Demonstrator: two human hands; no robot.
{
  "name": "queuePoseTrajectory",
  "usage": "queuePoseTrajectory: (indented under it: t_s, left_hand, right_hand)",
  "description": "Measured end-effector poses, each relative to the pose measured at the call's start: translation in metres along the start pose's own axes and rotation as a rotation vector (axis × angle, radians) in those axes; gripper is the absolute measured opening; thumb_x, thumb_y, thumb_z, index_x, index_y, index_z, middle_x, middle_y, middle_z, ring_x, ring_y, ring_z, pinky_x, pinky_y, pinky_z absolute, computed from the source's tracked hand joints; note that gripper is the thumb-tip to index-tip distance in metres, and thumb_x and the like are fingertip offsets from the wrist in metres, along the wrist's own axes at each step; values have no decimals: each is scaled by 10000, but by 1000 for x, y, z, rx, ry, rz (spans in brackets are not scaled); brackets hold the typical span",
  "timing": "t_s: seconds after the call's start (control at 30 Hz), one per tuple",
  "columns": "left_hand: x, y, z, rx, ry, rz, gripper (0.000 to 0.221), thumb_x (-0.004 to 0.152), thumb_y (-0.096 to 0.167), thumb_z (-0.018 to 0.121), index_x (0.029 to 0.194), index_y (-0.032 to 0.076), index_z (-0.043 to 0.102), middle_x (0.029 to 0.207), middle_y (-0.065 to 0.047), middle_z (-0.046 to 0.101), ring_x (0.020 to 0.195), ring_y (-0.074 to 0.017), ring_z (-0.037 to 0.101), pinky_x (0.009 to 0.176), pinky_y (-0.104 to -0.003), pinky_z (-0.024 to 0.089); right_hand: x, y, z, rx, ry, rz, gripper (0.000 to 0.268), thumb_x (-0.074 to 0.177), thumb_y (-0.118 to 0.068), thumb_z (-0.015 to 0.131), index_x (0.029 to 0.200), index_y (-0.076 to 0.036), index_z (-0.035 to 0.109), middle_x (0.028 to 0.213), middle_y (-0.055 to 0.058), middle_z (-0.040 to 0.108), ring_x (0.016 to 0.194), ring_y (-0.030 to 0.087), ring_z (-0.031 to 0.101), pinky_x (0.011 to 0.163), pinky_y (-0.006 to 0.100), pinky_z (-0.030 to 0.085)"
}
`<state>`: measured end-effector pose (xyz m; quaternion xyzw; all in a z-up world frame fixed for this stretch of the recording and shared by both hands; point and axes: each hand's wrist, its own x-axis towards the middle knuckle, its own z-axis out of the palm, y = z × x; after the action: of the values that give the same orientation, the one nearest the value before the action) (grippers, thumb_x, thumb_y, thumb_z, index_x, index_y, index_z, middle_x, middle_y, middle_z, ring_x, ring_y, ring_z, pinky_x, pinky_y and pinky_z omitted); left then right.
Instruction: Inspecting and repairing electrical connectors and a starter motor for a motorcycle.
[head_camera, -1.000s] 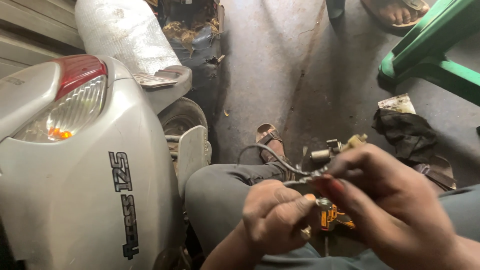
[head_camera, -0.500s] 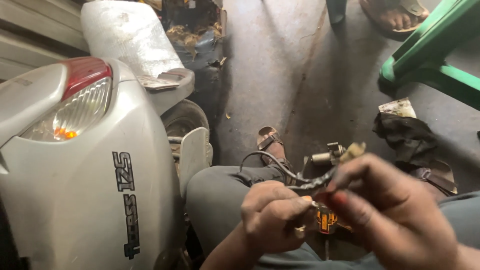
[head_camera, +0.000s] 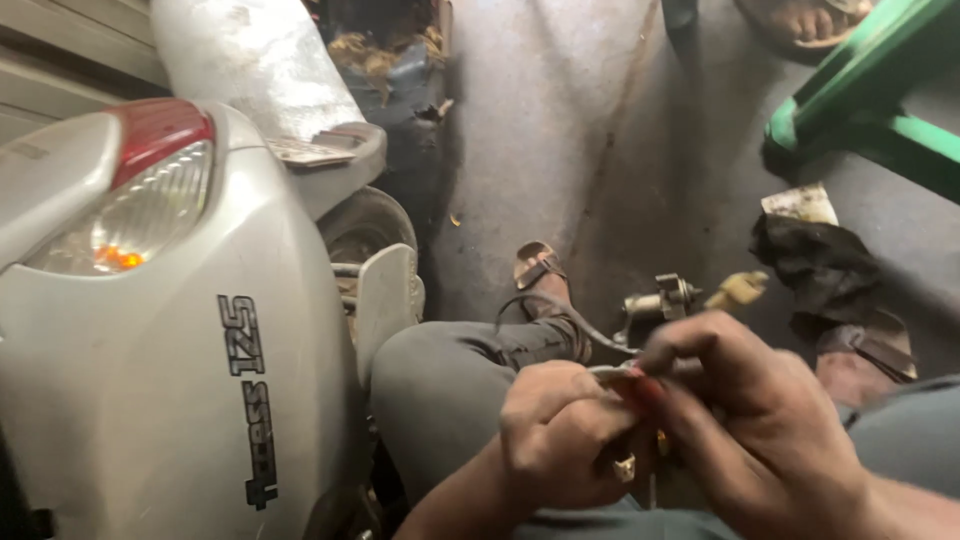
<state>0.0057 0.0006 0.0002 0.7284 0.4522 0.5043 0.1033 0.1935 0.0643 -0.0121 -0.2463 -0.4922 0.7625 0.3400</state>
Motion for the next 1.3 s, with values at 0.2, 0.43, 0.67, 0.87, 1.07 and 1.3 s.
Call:
queuePoseTrajectory:
  t_s: [0.2,0.43,0.67,0.87,1.07,1.3]
  left_hand:
    - [0,9,1,-142,-180,41,206,918,56,812,1026,24,640,836,-92,658,745,-251,701,632,-345,550]
    - [7,12,-3,17,-33,-45,183,868,38,775,998,34,646,830,-87,692,729,-245,721,664,-352,582]
    - [-6,4,-6,-246,-117,-124,174,885,3,775,976,39,631,757,-72,664,653,-210,685,586,-310,542]
    - [-1,5,-3,-300,-137,-169,171,899,1,766,992,26,624,775,-89,688,658,-217,705,576,-301,558]
    - [-6,6,-6,-226,-144,-87,158,962,19,748,1031,49,609,864,-100,680,687,-234,715,643,-336,581]
    - [-8,0,2,-345,-150,-133,176,915,8,760,948,15,588,740,-81,618,588,-204,632,510,-299,493]
  right_hand:
    - [3,-16,-5,-210,100,97,200,948,3,651,1145,-15,621,988,105,762,908,138,749,728,276,634]
    - [-5,3,-2,-85,-28,81,153,991,-1,637,1142,-21,621,949,93,730,872,116,709,710,275,628]
    - [-7,-12,-15,95,-48,84,163,1009,-23,614,1167,18,598,975,126,777,914,126,735,743,289,614]
    - [5,-4,-4,-160,-95,234,171,979,-44,662,1146,-24,627,904,90,709,778,102,686,641,271,582]
    - [-3,-17,-8,119,-46,99,157,989,4,604,1145,19,601,939,131,781,876,106,727,715,270,596]
    - [-14,6,-10,-159,-116,237,208,977,-62,708,1168,-65,625,851,94,722,692,104,674,596,265,533]
